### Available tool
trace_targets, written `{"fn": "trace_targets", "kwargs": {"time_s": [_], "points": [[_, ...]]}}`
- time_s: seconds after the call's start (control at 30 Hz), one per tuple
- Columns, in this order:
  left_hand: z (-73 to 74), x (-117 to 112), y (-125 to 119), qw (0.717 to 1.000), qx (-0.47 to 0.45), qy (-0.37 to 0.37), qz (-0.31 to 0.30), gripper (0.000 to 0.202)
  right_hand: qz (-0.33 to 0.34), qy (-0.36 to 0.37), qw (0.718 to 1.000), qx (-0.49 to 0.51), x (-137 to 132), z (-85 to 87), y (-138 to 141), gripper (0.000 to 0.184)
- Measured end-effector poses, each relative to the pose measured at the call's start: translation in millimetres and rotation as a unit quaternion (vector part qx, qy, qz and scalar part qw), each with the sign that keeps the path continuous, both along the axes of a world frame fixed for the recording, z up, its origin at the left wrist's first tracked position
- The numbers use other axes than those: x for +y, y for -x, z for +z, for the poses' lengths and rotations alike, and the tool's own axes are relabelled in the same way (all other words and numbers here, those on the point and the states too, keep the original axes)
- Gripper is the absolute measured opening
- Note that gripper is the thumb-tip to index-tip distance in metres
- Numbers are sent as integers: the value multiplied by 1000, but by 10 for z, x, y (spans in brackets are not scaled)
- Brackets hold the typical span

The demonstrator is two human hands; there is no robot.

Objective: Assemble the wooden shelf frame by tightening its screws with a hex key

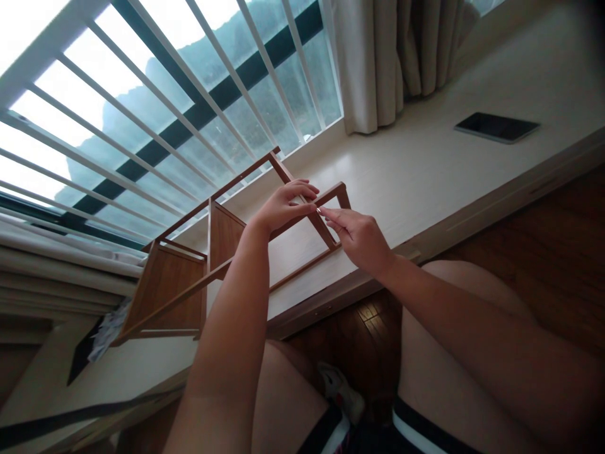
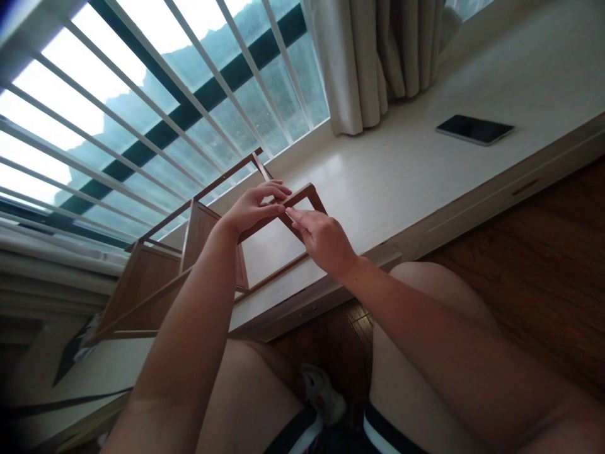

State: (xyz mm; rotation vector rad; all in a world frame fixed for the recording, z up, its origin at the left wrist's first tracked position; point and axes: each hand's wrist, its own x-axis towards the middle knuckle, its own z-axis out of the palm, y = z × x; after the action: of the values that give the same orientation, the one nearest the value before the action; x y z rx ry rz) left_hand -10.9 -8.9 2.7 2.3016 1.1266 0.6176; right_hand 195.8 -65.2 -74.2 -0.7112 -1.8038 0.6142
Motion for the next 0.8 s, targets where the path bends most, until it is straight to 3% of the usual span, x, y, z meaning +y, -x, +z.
{"fn": "trace_targets", "kwargs": {"time_s": [0.2, 0.27, 0.33, 0.4, 0.47, 0.53, 0.57, 0.63, 0.8], "points": [[7, -13, -7, 1000, 0, 7, 8, 23, -47, 41, 996, -65, -24, 59, -29, 38], [10, -17, -8, 1000, -1, 9, 8, 23, -50, 100, 992, -58, -42, 74, -8, 45], [13, -19, -9, 1000, 0, 10, 8, 22, -1, 205, 979, 7, -55, 74, 38, 50], [14, -18, -10, 1000, 3, 12, 10, 22, 107, 337, 929, 106, -66, 67, 98, 50], [11, -13, -8, 1000, 5, 14, 14, 22, 221, 436, 851, 192, -75, 64, 153, 49], [4, -8, -5, 1000, 5, 15, 17, 22, 281, 477, 797, 244, -82, 68, 187, 45], [1, -6, -3, 1000, 4, 15, 18, 21, 286, 480, 788, 257, -85, 71, 196, 44], [-3, -6, -1, 1000, 4, 18, 20, 21, 265, 471, 799, 262, -92, 73, 202, 42], [9, -20, -9, 999, -4, 32, 20, 23, 206, 412, 859, 224, -127, 54, 200, 46]]}}
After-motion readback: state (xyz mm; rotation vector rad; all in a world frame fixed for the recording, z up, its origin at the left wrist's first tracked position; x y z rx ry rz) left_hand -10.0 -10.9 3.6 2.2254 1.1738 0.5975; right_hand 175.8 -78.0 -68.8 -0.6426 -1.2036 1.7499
